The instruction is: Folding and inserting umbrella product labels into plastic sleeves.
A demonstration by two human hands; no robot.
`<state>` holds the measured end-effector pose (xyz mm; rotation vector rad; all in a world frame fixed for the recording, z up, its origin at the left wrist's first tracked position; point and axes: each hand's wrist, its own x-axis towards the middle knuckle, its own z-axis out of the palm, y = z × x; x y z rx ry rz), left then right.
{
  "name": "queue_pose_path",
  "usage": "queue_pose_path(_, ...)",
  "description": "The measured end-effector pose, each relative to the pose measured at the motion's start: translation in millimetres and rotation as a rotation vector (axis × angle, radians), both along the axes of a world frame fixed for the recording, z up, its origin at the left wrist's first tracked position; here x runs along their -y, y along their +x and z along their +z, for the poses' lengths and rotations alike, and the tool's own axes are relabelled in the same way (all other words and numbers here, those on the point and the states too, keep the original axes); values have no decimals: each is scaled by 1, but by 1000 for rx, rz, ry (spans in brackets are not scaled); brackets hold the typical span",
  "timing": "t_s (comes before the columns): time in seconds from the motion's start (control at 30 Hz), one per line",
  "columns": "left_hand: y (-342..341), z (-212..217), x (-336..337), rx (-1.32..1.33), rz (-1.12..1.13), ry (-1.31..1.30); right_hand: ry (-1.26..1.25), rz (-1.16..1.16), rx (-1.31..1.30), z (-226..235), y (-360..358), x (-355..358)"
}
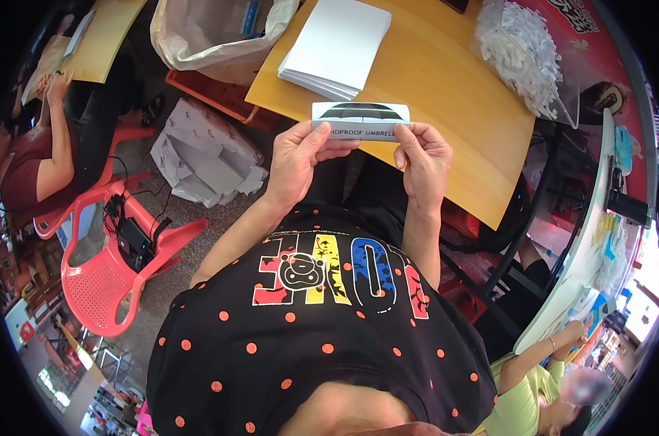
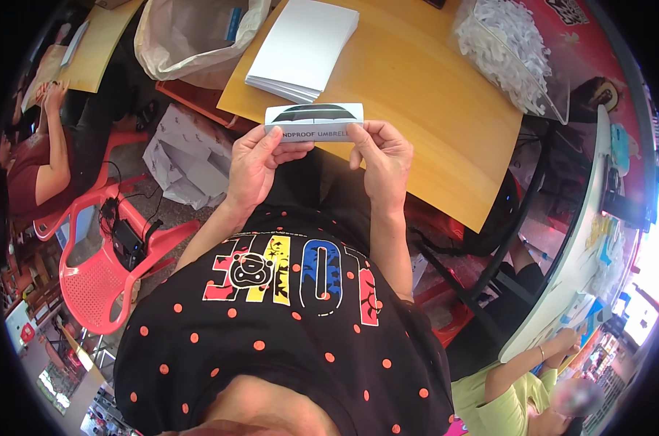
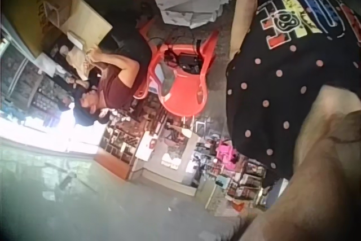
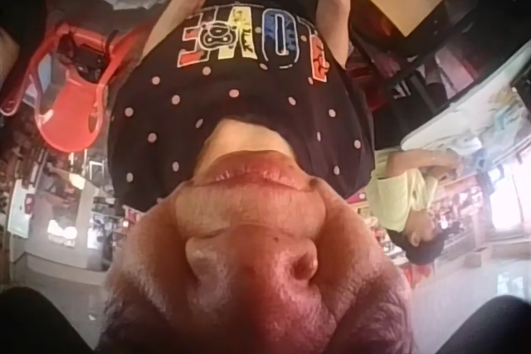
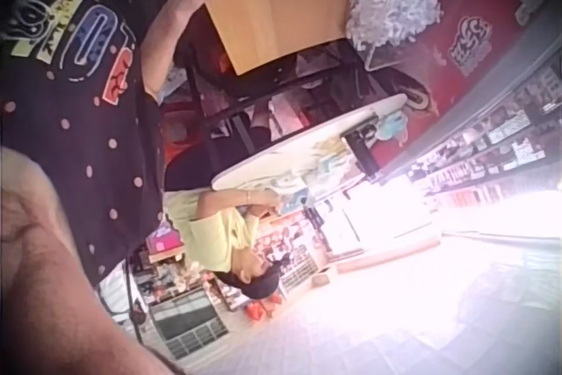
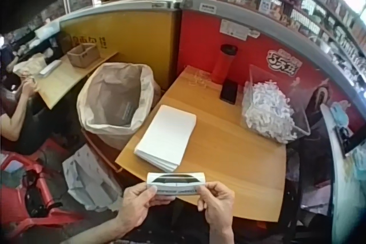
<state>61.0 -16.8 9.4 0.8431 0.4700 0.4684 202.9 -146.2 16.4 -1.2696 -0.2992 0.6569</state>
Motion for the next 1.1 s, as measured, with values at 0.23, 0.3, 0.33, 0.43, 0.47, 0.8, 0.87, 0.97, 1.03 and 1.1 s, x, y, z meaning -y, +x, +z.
queue_pose_path(0.23, -3, -3, 1, -47, 9, 117, 39, 116, -215, 2, -1, -3)
queue_pose_path(0.3, -3, -4, 1, -49, -5, 114, 59, 164, -240, -1, -1, -2)
queue_pose_path(0.33, -2, -4, 2, -50, -12, 112, 64, 167, -242, -1, -2, -3)
queue_pose_path(0.43, -2, -4, 2, -46, -19, 95, 72, 158, -236, -4, -6, -5)
queue_pose_path(0.47, -2, -3, 2, -43, -20, 87, 70, 146, -215, -5, -7, -6)
queue_pose_path(0.8, 2, -1, 5, -105, -16, 218, 58, 98, -138, -7, -10, -8)
queue_pose_path(0.87, 2, 0, 4, -97, -22, 193, 62, 98, -135, -8, -10, -8)
queue_pose_path(0.97, 3, -4, 1, -99, -8, 218, 75, 92, -157, -10, -11, -9)
queue_pose_path(1.03, 4, -5, 0, -100, 0, 229, 73, 108, -176, -11, -10, -9)
queue_pose_path(1.1, 3, -7, -2, -102, 17, 247, 47, 73, -134, -9, -9, -8)
